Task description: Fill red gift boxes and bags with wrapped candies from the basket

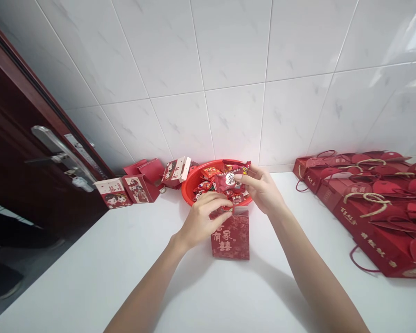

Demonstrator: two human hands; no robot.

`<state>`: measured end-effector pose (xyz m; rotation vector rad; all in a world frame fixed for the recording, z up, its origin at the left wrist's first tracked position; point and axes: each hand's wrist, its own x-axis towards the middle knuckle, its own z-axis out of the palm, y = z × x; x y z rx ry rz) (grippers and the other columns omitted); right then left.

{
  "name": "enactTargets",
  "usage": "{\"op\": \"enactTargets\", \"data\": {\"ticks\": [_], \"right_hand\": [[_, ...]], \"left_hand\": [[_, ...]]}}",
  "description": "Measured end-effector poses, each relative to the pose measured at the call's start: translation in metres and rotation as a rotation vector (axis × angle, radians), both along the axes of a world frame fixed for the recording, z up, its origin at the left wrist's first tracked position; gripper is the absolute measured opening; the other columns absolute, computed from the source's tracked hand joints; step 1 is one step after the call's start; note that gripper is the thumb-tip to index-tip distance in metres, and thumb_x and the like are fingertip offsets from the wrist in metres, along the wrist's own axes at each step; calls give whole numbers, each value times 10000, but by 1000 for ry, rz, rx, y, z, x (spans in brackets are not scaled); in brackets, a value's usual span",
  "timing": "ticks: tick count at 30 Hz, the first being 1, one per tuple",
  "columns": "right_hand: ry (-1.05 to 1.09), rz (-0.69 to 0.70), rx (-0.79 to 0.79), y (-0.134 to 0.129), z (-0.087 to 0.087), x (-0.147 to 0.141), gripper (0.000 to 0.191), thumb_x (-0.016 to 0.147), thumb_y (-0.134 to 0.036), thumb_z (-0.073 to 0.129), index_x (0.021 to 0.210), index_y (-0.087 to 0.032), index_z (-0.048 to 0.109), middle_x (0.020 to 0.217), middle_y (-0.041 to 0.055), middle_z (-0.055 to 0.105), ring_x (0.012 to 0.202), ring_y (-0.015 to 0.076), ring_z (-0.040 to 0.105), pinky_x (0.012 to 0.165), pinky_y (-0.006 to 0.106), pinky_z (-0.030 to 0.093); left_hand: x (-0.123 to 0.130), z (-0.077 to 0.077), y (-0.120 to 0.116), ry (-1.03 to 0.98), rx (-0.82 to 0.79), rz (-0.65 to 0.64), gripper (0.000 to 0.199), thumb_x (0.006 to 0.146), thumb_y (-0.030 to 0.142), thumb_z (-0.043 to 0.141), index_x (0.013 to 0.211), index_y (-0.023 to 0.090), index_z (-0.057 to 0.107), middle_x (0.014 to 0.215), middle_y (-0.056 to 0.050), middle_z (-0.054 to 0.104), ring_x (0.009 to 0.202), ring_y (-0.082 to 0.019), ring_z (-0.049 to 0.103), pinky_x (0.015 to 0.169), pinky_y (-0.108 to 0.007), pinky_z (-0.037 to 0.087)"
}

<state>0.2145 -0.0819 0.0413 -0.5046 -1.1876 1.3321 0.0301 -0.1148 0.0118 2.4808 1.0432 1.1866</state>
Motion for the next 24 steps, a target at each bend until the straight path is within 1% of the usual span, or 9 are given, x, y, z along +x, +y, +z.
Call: {"op": "enactTargets", "data": {"ticks": [2, 6, 9, 12, 15, 18, 19, 21, 24], "right_hand": [[2, -2, 0, 1, -1, 0, 305, 688, -318, 833, 963, -232, 734, 1009, 28, 754, 968, 220, 681, 907, 370, 516], [-12, -8, 13, 2, -2, 0, 302, 699, -321, 829, 967, -225, 728, 1018, 33, 754, 957, 214, 682, 874, 345, 526], [-28, -26, 36, 3, -4, 0, 310, 706, -328, 827, 981, -225, 727, 1013, 29, 753, 966, 213, 674, 872, 340, 528], [-34, -23, 49, 3, -5, 0, 283, 727, -312, 813, 981, -222, 728, 998, 27, 755, 946, 208, 675, 858, 338, 533], [-38, -14, 60, 3, -7, -1, 256, 748, -279, 798, 985, -218, 725, 1034, 36, 754, 946, 204, 680, 857, 336, 533], [-40, -11, 64, 3, -8, -1, 259, 758, -278, 790, 1000, -217, 721, 1043, 42, 752, 948, 208, 686, 856, 346, 539], [-39, -13, 62, 3, -8, -1, 264, 759, -283, 791, 1005, -218, 720, 1037, 42, 752, 948, 209, 688, 855, 347, 541], [-39, -20, 57, 4, -9, -1, 274, 753, -291, 795, 1007, -220, 721, 1026, 42, 753, 948, 209, 689, 856, 346, 541], [-42, -31, 54, 4, -8, -1, 274, 748, -290, 797, 1002, -222, 722, 1006, 36, 753, 941, 204, 686, 849, 339, 537]], "left_hand": [[3, -1, 3, -1, -36, 18, 112, 896, 210, 660, 977, 243, 729, 1040, -36, 734, 990, -205, 677, 930, -359, 552], [1, -7, 8, 29, -120, -19, 145, 921, 215, 619, 967, 245, 753, 1023, -41, 714, 929, -192, 687, 857, -335, 580], [-3, -12, 12, 33, -106, -57, 205, 946, 182, 567, 961, 236, 764, 1012, -51, 707, 916, -183, 685, 812, -313, 579], [-7, -17, 14, 35, -60, -46, 264, 958, 129, 519, 1004, 236, 756, 1004, -49, 700, 890, -165, 682, 807, -301, 570], [-9, -20, 14, 63, -32, -43, 249, 956, 143, 527, 1011, 235, 752, 1053, -58, 683, 932, -170, 682, 840, -306, 569], [-9, -23, 12, 79, -53, -8, 214, 927, 197, 592, 1095, 227, 720, 1176, -77, 668, 1074, -211, 664, 950, -358, 549], [-10, -23, 11, 68, -77, 9, 229, 918, 213, 607, 1127, 223, 700, 1193, -79, 670, 1098, -220, 658, 970, -374, 541], [-10, -24, 11, 5, -147, 29, 229, 926, 231, 589, 1141, 211, 666, 1159, -76, 694, 1071, -218, 671, 951, -379, 551], [-11, -25, 12, -121, -243, 57, 173, 942, 254, 546, 1071, 200, 647, 1073, -67, 722, 1004, -211, 687, 880, -352, 568]]}}
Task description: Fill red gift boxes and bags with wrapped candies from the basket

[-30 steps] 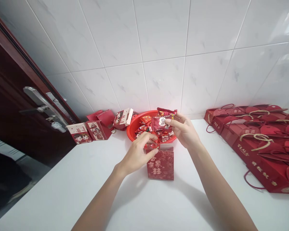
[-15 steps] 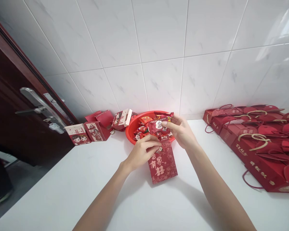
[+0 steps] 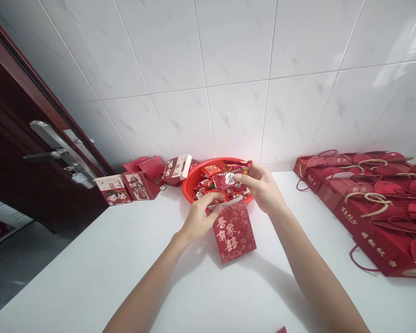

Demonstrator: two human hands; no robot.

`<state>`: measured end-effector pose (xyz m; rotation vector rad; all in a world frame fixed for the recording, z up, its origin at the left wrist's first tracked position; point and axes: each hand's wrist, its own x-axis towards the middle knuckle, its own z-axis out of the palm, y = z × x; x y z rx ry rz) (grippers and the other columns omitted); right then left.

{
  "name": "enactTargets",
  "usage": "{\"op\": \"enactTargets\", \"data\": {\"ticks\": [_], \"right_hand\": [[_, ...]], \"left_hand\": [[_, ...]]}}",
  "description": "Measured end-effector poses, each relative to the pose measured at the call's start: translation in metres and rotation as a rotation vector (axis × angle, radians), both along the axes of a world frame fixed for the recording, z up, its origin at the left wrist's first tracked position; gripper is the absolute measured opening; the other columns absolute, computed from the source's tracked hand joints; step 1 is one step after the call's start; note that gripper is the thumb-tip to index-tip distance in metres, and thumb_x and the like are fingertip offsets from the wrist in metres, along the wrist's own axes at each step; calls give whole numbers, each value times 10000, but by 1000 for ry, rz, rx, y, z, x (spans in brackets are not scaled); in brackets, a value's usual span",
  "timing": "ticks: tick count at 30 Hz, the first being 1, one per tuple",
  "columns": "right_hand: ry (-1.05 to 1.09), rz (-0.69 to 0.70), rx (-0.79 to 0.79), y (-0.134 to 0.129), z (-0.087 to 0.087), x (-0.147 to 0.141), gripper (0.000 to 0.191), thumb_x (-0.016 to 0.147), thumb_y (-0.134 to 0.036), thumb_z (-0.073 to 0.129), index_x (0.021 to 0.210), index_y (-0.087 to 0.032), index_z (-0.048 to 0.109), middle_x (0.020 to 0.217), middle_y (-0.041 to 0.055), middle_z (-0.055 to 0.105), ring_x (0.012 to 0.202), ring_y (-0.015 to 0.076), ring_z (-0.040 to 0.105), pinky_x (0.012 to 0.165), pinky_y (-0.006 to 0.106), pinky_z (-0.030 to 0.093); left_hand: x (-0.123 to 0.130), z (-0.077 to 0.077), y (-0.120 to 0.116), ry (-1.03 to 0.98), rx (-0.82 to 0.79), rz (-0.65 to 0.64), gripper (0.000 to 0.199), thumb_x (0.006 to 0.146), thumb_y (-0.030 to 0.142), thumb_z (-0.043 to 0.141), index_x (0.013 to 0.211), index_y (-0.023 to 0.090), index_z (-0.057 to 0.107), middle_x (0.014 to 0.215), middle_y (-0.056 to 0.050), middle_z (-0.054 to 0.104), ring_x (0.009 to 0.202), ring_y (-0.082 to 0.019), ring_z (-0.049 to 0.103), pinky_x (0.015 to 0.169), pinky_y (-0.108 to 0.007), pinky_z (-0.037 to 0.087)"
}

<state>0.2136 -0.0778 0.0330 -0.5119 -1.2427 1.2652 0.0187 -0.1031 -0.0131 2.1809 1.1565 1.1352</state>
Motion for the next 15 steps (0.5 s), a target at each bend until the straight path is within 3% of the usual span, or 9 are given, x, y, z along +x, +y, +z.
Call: {"op": "enactTargets", "data": {"ticks": [4, 8, 12, 15], "right_hand": [[-6, -19, 5, 0, 1, -1, 281, 738, -298, 807, 994, -224, 721, 974, 29, 750, 924, 206, 684, 834, 339, 538], [-13, -36, 0, 2, 0, -1, 273, 732, -313, 817, 971, -227, 717, 997, 31, 753, 934, 214, 689, 842, 351, 545], [-31, -42, 15, 1, 4, 2, 269, 734, -326, 819, 959, -226, 710, 998, 34, 752, 920, 210, 692, 828, 352, 554], [-108, -23, 55, -3, 9, 6, 242, 745, -299, 808, 949, -226, 700, 970, 26, 744, 893, 198, 688, 799, 333, 554]], "left_hand": [[-1, 2, 2, -78, -6, 58, 133, 920, 270, 544, 910, 196, 654, 1001, -60, 728, 976, -218, 680, 875, -350, 551], [-2, 3, 5, -68, 5, 66, 220, 869, 196, 514, 725, 200, 681, 975, -56, 726, 979, -220, 677, 885, -358, 544], [-3, 3, 6, -69, -36, 39, 247, 858, 179, 515, 858, 204, 761, 969, -59, 741, 917, -204, 696, 794, -327, 566], [-5, 6, 4, -30, -118, 6, 234, 808, 196, 611, 980, 204, 770, 1064, -69, 746, 1001, -238, 693, 792, -332, 577]]}}
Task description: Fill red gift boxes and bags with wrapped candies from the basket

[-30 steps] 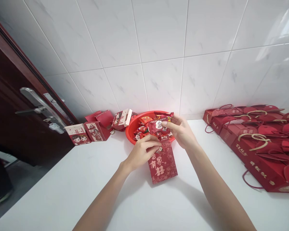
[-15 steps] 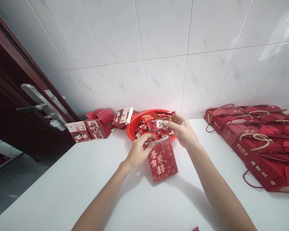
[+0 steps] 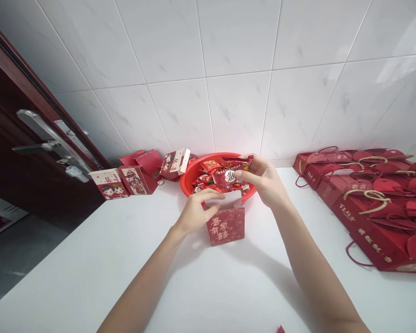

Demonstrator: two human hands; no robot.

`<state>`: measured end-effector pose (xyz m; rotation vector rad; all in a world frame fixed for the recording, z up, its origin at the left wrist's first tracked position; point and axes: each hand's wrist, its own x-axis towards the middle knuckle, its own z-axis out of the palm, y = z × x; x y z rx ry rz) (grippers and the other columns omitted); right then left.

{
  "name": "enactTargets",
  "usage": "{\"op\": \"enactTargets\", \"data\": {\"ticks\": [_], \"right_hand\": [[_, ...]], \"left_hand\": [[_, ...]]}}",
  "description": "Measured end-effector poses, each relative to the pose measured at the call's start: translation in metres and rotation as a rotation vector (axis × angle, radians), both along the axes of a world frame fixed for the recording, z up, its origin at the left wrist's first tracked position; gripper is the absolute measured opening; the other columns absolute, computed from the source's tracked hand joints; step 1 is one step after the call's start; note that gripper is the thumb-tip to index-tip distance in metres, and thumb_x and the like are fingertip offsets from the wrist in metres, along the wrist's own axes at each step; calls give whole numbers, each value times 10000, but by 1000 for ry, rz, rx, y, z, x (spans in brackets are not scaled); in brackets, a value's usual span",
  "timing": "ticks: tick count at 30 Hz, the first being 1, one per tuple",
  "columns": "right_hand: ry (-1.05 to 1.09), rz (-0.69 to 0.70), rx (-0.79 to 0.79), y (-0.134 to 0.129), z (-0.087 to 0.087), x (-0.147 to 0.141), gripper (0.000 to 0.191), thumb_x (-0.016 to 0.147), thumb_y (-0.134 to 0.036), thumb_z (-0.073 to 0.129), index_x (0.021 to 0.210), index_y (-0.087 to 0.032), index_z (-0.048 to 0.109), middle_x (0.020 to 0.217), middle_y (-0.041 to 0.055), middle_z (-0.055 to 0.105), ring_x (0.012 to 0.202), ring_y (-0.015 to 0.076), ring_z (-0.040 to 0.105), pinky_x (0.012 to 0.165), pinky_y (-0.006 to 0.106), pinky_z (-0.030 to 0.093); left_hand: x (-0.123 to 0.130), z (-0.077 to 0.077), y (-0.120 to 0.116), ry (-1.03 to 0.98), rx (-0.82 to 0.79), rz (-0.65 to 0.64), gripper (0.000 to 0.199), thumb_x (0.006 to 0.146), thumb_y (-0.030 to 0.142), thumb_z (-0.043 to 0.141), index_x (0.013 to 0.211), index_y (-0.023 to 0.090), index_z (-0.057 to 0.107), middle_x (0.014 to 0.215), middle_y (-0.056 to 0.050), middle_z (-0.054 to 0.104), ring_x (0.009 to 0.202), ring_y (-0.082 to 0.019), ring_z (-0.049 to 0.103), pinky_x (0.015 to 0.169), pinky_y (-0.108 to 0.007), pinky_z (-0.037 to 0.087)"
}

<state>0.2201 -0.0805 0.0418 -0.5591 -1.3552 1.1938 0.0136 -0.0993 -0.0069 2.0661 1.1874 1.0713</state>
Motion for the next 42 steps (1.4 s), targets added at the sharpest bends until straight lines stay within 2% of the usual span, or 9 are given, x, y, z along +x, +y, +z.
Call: {"op": "enactTargets", "data": {"ticks": [5, 11, 15, 20, 28, 33, 35, 38, 42], "right_hand": [[-273, 46, 121, -5, 4, 8, 209, 743, -223, 787, 932, -218, 697, 937, 18, 722, 844, 191, 666, 772, 332, 532], [-641, 117, 320, -6, -1, 7, 200, 734, -161, 766, 916, -230, 719, 901, 4, 729, 808, 182, 660, 674, 278, 499], [-687, 211, 374, -5, -5, 2, 156, 814, -190, 709, 958, -250, 724, 923, 9, 751, 815, 186, 692, 658, 273, 525], [-689, 183, 374, -13, 2, 10, 165, 884, -196, 639, 1020, -247, 718, 966, 16, 750, 861, 192, 698, 753, 308, 552], [-903, 210, 369, -53, 20, 44, 74, 898, -250, 650, 912, -240, 721, 857, 17, 738, 742, 179, 658, 691, 290, 499], [-1668, 375, 217, -119, -26, 43, 359, 718, -408, 811, 960, -167, 701, 824, 112, 709, 765, 291, 664, 560, 304, 401], [-1832, 406, 184, -143, -49, 36, 393, 710, -302, 787, 1053, -140, 686, 852, 132, 711, 804, 313, 674, 570, 303, 383], [-1877, 420, 134, -161, -72, 28, 370, 721, -141, 686, 1091, -138, 685, 920, 142, 723, 826, 298, 684, 560, 292, 342], [-1839, 527, -50, -159, -88, 33, 276, 742, -161, 629, 1004, -181, 713, 932, 129, 731, 832, 310, 695, 475, 273, 266]], "left_hand": [[-5, 9, -4, 67, -112, -126, 428, 715, 289, 790, 1129, 205, 727, 1199, -78, 724, 1144, -293, 650, 989, -421, 531], [-7, 9, -2, 22, -169, -175, 508, 692, 307, 839, 1175, 218, 709, 1202, -78, 713, 1136, -295, 646, 990, -435, 525], [-8, 6, 0, 8, -172, -224, 427, 733, 297, 817, 1141, 214, 723, 1184, -76, 715, 1150, -283, 634, 997, -422, 520], [-11, 2, 2, 24, -153, -180, 586, 689, 357, 860, 1239, 236, 699, 1294, -85, 678, 1234, -303, 603, 1064, -457, 488], [-11, 5, 1, 33, -183, -167, 561, 716, 343, 842, 1248, 235, 698, 1278, -89, 676, 1244, -288, 598, 1065, -432, 496], [-12, 4, 1, 44, -197, -153, 588, 725, 370, 834, 1277, 237, 681, 1309, -82, 654, 1271, -290, 572, 1075, -419, 483], [-12, 4, 1, 41, -220, -152, 606, 723, 394, 833, 1288, 240, 675, 1316, -75, 647, 1287, -291, 558, 1091, -411, 468], [-12, 4, 1, 46, -237, -141, 626, 715, 411, 837, 1296, 247, 672, 1337, -71, 635, 1311, -298, 536, 1103, -408, 455], [-12, 4, 1, 41, -234, -141, 614, 713, 412, 838, 1286, 259, 680, 1341, -67, 634, 1314, -305, 533, 1093, -410, 463]]}}
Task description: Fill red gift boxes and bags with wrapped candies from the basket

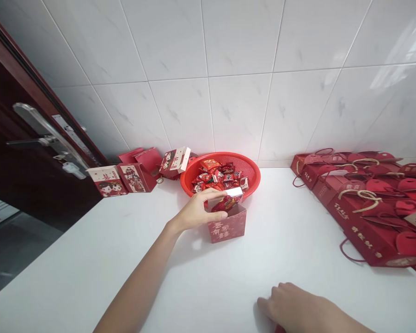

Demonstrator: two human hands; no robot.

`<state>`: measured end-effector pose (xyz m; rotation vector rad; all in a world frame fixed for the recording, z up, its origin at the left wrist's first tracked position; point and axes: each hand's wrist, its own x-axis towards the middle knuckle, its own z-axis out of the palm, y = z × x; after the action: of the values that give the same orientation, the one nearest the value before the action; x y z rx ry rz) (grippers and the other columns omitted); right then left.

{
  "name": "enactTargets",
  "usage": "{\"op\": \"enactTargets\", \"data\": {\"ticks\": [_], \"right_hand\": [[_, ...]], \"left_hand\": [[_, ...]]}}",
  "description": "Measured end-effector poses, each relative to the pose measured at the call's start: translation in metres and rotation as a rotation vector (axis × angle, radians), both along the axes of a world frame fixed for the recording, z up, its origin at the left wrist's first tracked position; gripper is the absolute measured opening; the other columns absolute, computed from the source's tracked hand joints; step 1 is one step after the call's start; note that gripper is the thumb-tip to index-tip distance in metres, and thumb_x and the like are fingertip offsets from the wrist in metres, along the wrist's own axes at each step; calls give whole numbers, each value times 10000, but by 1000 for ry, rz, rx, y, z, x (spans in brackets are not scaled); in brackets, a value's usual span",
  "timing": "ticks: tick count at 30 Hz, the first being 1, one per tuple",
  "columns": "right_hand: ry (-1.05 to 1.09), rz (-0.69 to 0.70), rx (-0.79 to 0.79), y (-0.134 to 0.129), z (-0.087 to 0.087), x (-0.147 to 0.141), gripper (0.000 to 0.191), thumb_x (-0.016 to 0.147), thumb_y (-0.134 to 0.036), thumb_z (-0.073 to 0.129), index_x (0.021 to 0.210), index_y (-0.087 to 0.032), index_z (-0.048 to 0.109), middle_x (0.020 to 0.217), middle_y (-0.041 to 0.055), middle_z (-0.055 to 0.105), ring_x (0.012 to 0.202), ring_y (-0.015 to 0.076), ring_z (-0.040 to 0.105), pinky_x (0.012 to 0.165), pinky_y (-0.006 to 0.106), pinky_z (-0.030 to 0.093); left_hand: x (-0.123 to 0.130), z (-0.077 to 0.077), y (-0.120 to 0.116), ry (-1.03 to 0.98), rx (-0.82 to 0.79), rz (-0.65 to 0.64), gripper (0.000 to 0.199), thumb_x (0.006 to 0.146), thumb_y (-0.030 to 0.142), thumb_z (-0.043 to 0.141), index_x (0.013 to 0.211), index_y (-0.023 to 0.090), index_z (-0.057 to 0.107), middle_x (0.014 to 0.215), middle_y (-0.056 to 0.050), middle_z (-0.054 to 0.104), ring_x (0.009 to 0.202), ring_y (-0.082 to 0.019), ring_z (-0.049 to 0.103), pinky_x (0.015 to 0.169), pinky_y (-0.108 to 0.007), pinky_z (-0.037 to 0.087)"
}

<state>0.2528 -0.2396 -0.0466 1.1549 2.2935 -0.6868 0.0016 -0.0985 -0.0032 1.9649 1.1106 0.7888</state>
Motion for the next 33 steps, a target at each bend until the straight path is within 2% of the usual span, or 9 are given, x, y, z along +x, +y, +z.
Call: {"op": "enactTargets", "data": {"ticks": [3, 5, 7, 11, 15, 21, 24, 29, 33], "right_hand": [[128, -14, -69, 12, -5, 8, 133, 745, -174, 634, 848, -218, 704, 821, 64, 727, 766, 268, 693, 482, 256, 296], [272, 13, -20, 24, 1, 11, 98, 756, -132, 634, 800, -210, 675, 779, 36, 722, 739, 226, 684, 550, 261, 365], [514, -55, 124, 41, 16, 11, 144, 834, -95, 567, 850, -210, 652, 852, 23, 734, 736, 171, 670, 635, 258, 429], [948, -253, 500, 77, 48, 0, 82, 952, -225, 530, 1014, -233, 584, 941, 22, 716, 717, 139, 631, 684, 262, 478], [901, -203, 644, 106, 59, -13, 91, 948, -271, 567, 1030, -234, 575, 937, 28, 673, 673, 145, 607, 640, 278, 471], [950, -231, 644, 124, 64, -15, 106, 954, -260, 545, 1037, -218, 594, 997, 52, 666, 709, 150, 630, 670, 295, 484], [962, -259, 633, 131, 61, -13, 139, 953, -333, 563, 1013, -211, 594, 998, 64, 676, 755, 175, 628, 691, 313, 489], [1032, -256, 524, 144, 49, -6, 436, 860, -520, 689, 1155, -225, 561, 1089, 77, 661, 878, 213, 628, 746, 339, 514], [1018, -240, 461, 151, 44, -2, 714, 764, -535, 782, 1339, -238, 479, 1124, 87, 650, 945, 239, 625, 806, 369, 521]], "left_hand": [[0, 0, 0, -9, 11, -8, 598, 721, 405, 832, 1281, 260, 683, 1331, -65, 638, 1298, -299, 547, 1088, -407, 468], [1, 0, 0, -12, 21, -11, 590, 726, 393, 827, 1281, 255, 683, 1312, -67, 646, 1281, -294, 558, 1084, -411, 471], [1, 0, 0, -8, 27, -13, 589, 727, 376, 825, 1284, 251, 681, 1306, -69, 650, 1274, -294, 561, 1080, -416, 474], [3, 2, -2, -1, 27, -14, 597, 712, 348, 834, 1280, 243, 684, 1313, -79, 647, 1279, -304, 556, 1077, -423, 478], [3, 3, -4, 8, 11, 1, 629, 712, 367, 829, 1306, 239, 665, 1300, -88, 641, 1257, -311, 568, 1039, -435, 505], [3, 1, -4, 8, 35, -25, 619, 737, 421, 814, 1313, 256, 660, 1292, -83, 641, 1243, -304, 576, 1031, -432, 504], [2, 1, -4, 24, 75, -41, 559, 782, 439, 779, 1303, 269, 670, 1264, -76, 657, 1197, -286, 606, 1026, -428, 504], [-5, 5, -6, 124, 152, -50, 571, 802, 461, 759, 1325, 256, 659, 1274, -98, 663, 1177, -299, 621, 1001, -438, 522], [-10, 4, -3, 129, 245, -73, 510, 815, 340, 733, 1310, 242, 660, 1287, -87, 671, 1187, -282, 623, 1007, -413, 522]]}}
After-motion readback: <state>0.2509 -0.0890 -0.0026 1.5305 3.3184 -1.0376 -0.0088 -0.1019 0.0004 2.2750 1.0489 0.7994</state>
